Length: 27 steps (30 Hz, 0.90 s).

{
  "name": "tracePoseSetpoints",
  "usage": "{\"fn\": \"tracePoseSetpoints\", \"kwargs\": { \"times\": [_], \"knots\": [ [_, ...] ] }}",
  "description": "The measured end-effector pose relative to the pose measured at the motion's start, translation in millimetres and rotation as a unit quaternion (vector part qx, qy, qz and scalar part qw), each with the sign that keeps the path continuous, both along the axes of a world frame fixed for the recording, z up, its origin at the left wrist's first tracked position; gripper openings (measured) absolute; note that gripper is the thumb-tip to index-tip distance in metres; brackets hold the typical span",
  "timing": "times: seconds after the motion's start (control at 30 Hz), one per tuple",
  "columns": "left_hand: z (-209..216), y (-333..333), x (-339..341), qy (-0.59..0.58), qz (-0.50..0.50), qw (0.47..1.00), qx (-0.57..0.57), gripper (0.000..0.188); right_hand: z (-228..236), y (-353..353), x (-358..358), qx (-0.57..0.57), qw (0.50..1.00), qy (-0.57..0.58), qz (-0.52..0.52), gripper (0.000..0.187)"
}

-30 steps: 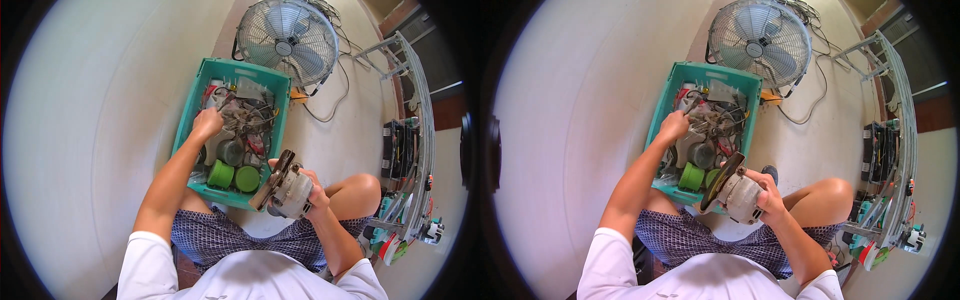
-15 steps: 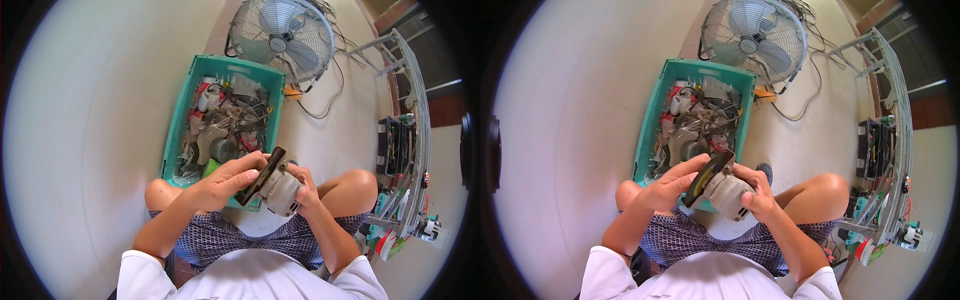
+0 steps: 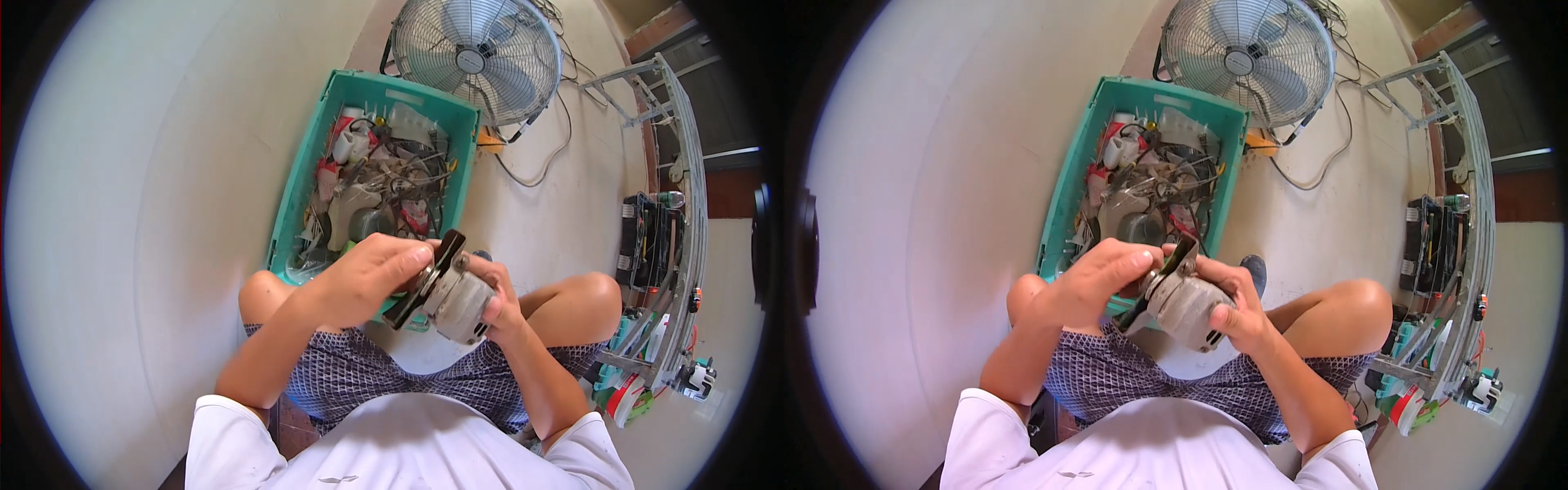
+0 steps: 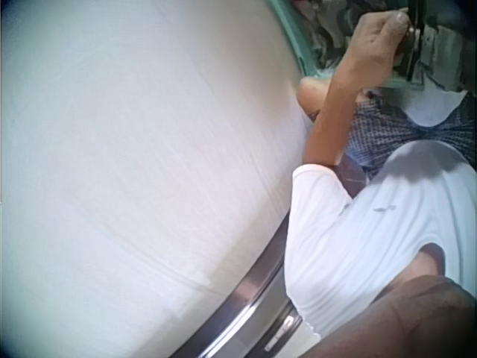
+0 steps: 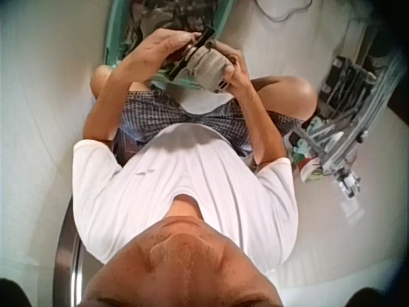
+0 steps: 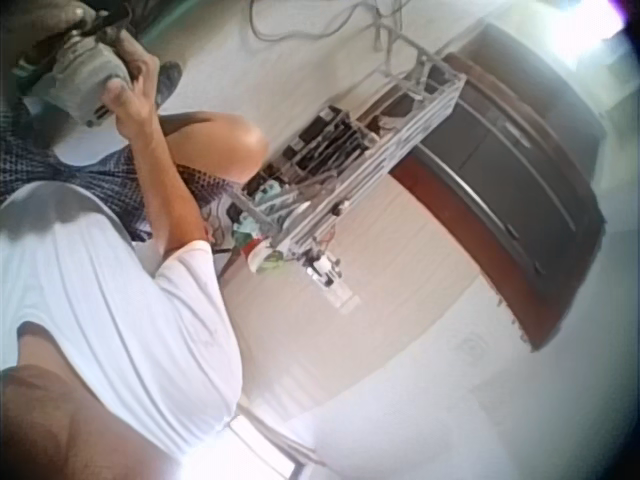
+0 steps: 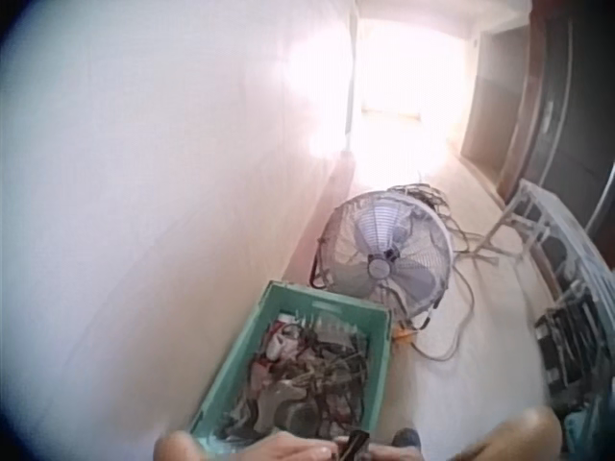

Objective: The person measures a door frame with a tape measure, then picks up an angle grinder from a crate and installs a grinding disc onto the tool.

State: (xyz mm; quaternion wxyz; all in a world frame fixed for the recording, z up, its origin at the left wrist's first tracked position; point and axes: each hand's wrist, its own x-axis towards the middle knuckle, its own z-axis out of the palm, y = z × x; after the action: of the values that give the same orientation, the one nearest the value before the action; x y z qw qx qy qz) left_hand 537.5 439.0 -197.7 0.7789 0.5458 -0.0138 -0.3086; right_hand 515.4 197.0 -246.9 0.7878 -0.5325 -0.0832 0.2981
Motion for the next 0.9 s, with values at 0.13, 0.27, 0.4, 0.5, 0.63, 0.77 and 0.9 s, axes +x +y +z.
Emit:
{"fn": "tracePoseSetpoints", "kwargs": {
  "times": [0.13, 0.27, 0.4, 0.5, 0.63, 0.77, 0.9],
  "knots": [
    [-10, 15, 29, -0.023, -0.155, 0.987, 0.044, 0.051, -2, 2, -1, 0.027, 0.999, 0.031, -0.003, 0.122],
    [-15, -1, 38, -0.176, -0.091, 0.969, 0.144, 0.038, -6, -6, -1, 0.027, 0.999, 0.034, 0.013, 0.12],
    [-3, 5, 31, -0.06, -0.094, 0.993, 0.037, 0.038, 0, 1, 1, 0.035, 0.999, 0.016, -0.012, 0.121],
    [-14, 17, 30, -0.01, -0.14, 0.99, 0.031, 0.043, -2, 6, -1, 0.032, 0.999, 0.007, -0.033, 0.121],
    [-16, 2, 33, -0.037, -0.118, 0.99, 0.066, 0.044, -6, -1, -1, 0.02, 1.0, 0.013, 0.011, 0.125],
    [-19, -4, 32, -0.04, -0.078, 0.994, 0.071, 0.051, -6, 2, -2, 0.02, 1.0, 0.012, -0.014, 0.122],
    [-16, 4, 24, -0.069, -0.071, 0.993, 0.072, 0.054, 0, 7, -2, 0.028, 0.998, 0.02, -0.048, 0.119]
  ]
}}
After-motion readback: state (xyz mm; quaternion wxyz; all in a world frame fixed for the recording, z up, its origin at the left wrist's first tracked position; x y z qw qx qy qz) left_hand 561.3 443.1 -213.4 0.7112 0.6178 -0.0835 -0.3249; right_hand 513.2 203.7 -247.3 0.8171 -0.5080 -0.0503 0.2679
